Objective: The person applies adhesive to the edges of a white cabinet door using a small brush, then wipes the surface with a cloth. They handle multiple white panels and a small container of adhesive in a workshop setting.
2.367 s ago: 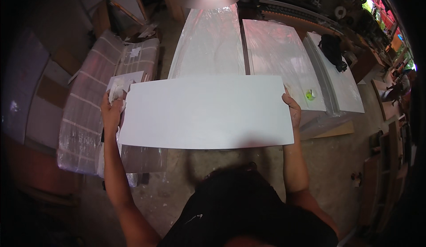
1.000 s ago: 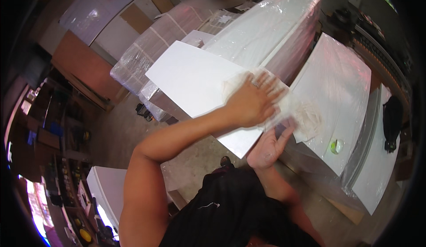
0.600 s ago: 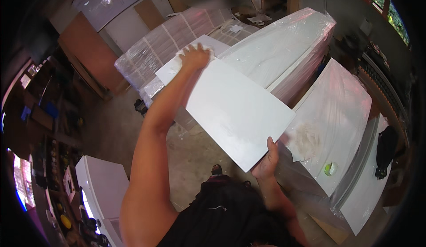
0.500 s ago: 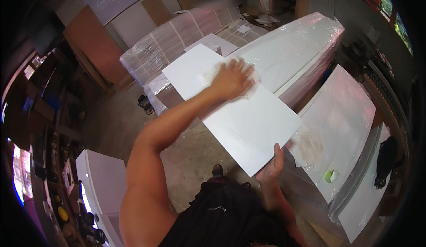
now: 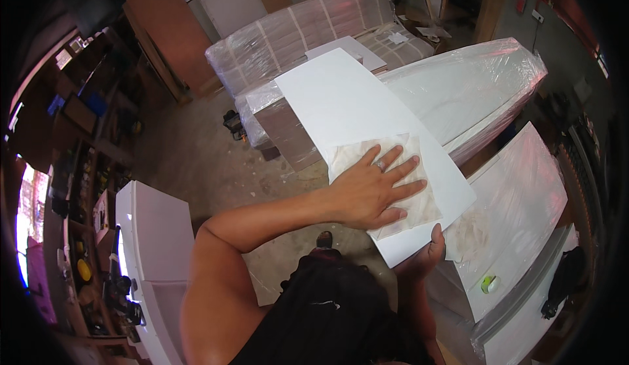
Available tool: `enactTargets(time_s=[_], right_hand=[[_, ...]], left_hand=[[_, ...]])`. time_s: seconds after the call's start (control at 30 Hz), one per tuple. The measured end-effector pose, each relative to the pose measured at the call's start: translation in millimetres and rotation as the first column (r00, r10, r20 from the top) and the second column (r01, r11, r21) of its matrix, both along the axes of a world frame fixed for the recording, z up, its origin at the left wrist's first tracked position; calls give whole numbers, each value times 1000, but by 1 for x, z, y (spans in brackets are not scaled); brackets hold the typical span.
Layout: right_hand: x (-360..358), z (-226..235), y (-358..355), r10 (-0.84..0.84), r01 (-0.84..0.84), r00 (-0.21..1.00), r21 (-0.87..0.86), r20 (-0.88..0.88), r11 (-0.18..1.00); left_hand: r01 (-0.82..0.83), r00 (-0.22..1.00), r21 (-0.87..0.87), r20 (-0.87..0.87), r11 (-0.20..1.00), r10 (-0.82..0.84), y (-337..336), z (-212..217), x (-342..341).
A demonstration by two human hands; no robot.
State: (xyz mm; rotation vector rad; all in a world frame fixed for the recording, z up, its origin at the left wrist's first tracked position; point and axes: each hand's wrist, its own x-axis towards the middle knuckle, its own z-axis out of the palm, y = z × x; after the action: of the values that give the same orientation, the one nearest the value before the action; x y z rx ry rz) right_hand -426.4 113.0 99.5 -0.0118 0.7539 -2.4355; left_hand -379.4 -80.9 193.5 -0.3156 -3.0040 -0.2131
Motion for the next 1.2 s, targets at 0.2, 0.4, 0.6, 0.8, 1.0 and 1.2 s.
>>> enactTargets(time_s=[0.2, 0.4, 0.6, 0.8, 1.0, 1.2], right_hand=[[8, 14, 0, 59, -59, 998, -10, -23, 998], [1, 9, -5, 40, -41, 999, -51, -23, 998], [-3, 3, 6, 128, -138, 988, -133, -83, 982], [-9, 2, 9, 201, -217, 975, -190, -98, 958], [-10, -3, 13, 258, -287, 952, -186, -168, 940], [-7, -8, 12, 151, -181, 955, -101, -255, 978]], left_hand=[[-758, 646, -70, -219, 648, 732, -253, -34, 8], [-563, 378, 627, -384, 538, 842, -196, -94, 12], [-524, 319, 746, -276, 411, 907, -217, -68, 7], [-529, 205, 764, -306, 369, 930, -199, -83, -1], [-426, 200, 824, -316, 373, 927, -227, -68, 8], [-429, 293, 749, -413, 505, 862, -198, -92, 14]])
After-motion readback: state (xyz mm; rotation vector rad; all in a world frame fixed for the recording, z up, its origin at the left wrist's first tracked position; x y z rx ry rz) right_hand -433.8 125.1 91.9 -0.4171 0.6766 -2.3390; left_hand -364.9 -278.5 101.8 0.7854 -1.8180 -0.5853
